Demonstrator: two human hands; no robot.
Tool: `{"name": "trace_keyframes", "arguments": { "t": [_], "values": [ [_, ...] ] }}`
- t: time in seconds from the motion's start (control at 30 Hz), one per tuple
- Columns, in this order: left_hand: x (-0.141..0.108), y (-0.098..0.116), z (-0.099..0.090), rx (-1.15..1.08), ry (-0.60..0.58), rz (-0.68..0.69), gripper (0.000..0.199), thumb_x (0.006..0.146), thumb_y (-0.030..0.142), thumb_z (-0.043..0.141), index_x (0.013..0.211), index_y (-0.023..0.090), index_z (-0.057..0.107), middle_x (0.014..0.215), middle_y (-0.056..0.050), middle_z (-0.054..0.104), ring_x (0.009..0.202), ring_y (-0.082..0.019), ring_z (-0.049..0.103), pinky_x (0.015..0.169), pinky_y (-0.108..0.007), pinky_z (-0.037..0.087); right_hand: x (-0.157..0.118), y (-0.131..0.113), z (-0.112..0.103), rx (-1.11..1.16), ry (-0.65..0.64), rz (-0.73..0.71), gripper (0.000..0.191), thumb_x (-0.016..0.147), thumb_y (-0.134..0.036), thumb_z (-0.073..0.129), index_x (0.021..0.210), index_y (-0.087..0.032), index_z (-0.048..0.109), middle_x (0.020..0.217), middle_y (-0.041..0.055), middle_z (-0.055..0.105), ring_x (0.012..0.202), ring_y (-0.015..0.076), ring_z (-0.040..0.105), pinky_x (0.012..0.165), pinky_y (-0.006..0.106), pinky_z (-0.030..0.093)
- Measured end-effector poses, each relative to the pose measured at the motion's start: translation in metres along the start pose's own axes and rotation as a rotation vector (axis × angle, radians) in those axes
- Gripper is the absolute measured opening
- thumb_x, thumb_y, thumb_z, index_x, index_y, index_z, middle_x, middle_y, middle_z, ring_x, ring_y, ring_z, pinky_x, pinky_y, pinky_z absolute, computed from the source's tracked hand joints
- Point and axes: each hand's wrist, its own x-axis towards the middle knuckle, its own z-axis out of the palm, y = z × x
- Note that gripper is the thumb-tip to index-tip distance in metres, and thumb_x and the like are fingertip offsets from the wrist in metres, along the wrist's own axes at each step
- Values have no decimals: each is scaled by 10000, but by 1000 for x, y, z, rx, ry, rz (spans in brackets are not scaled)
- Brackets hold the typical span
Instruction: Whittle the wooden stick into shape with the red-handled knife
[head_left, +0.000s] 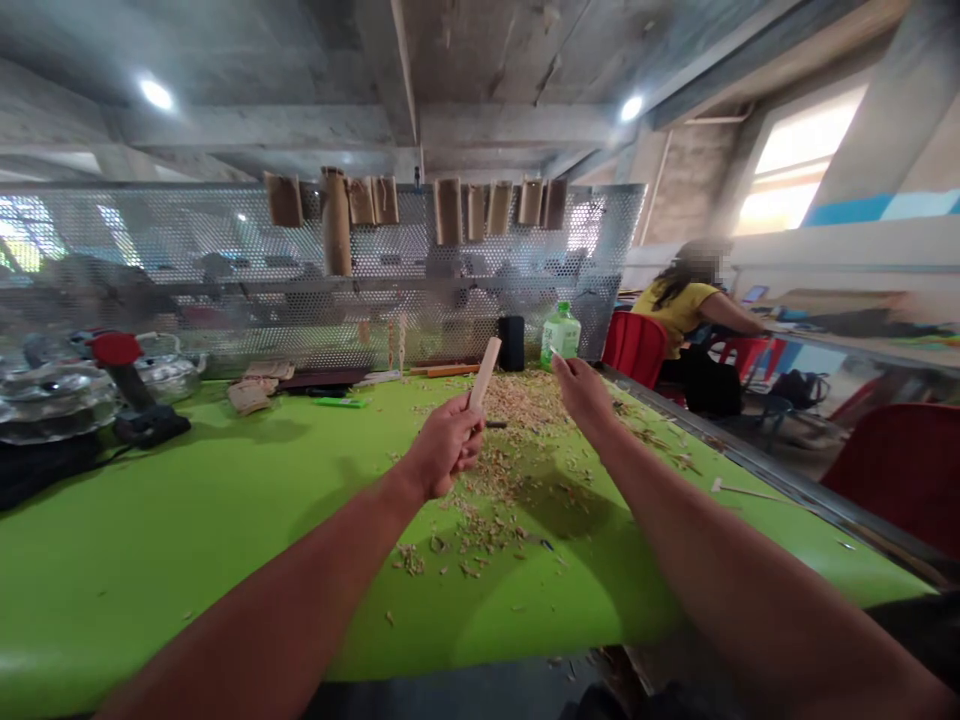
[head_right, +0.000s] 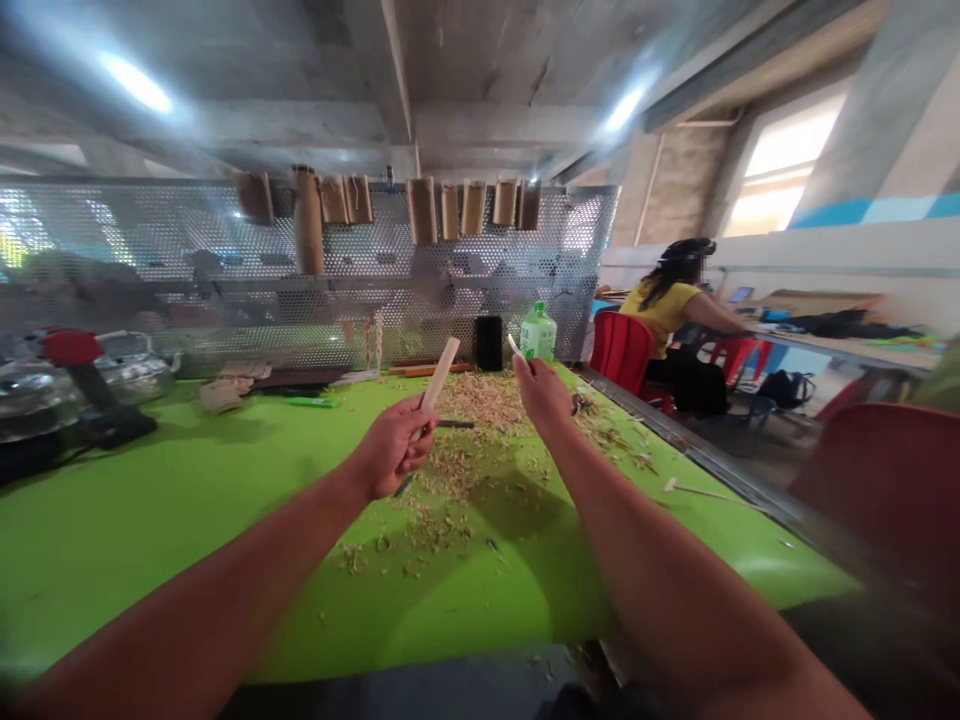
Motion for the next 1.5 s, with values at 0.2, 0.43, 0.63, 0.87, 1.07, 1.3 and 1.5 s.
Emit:
{"name": "trace_keyframes", "arguments": {
  "t": [0.2, 0.43, 0.63, 0.87, 1.07, 1.3, 1.5],
  "values": [
    [11, 0, -11, -65, 137, 16, 145, 745, 208, 612, 799, 182, 480, 673, 68, 445, 362, -4, 285, 309, -135, 171, -42, -28, 16, 234, -232, -480, 423, 937, -563, 429, 781, -204, 588, 678, 6, 568, 644, 153, 493, 593, 268, 290],
    [9, -1, -10, 8, 148, 31, 117, 737, 170, 569, 782, 191, 463, 619, 85, 373, 357, -13, 271, 309, -139, 165, -63, -42, 21, 128, -355, -549, 408, 945, -536, 435, 755, -207, 585, 657, -6, 540, 605, 132, 449, 578, 262, 238],
    [9, -5, -10, 118, 169, 62, 224, 832, 325, 649, 877, 211, 462, 619, 105, 325, 364, -16, 243, 313, -147, 149, -64, -45, 13, -3, -284, -544, 368, 928, -520, 486, 766, -219, 623, 683, 17, 593, 617, 144, 451, 578, 271, 208],
    [2, -5, -1, 142, 127, 27, 153, 891, 300, 573, 858, 210, 454, 618, 93, 337, 368, -24, 231, 316, -157, 134, -48, -37, 13, -27, -171, -429, 401, 927, -567, 463, 826, -228, 653, 707, 26, 615, 622, 157, 469, 577, 276, 218],
    [-4, -9, 6, 133, 6, 40, 203, 864, 353, 624, 888, 216, 475, 628, 95, 344, 371, -23, 226, 311, -153, 157, -3, -5, -2, 49, 9, -46, 481, 947, -582, 372, 778, -208, 621, 699, 46, 602, 624, 175, 471, 578, 291, 248],
    [4, -5, -5, 165, 155, 38, 212, 877, 345, 604, 840, 217, 439, 621, 93, 366, 354, -18, 229, 315, -158, 143, -35, -23, 9, 148, -170, -435, 438, 922, -592, 442, 779, -210, 600, 678, 6, 575, 615, 149, 473, 576, 270, 260],
    [6, -8, -6, 218, 155, 34, 150, 907, 347, 570, 907, 218, 493, 597, 100, 341, 347, -27, 235, 322, -161, 158, -54, -39, 11, 80, -258, -540, 395, 923, -539, 468, 737, -211, 588, 636, 2, 533, 596, 144, 445, 572, 267, 228]
  ]
}}
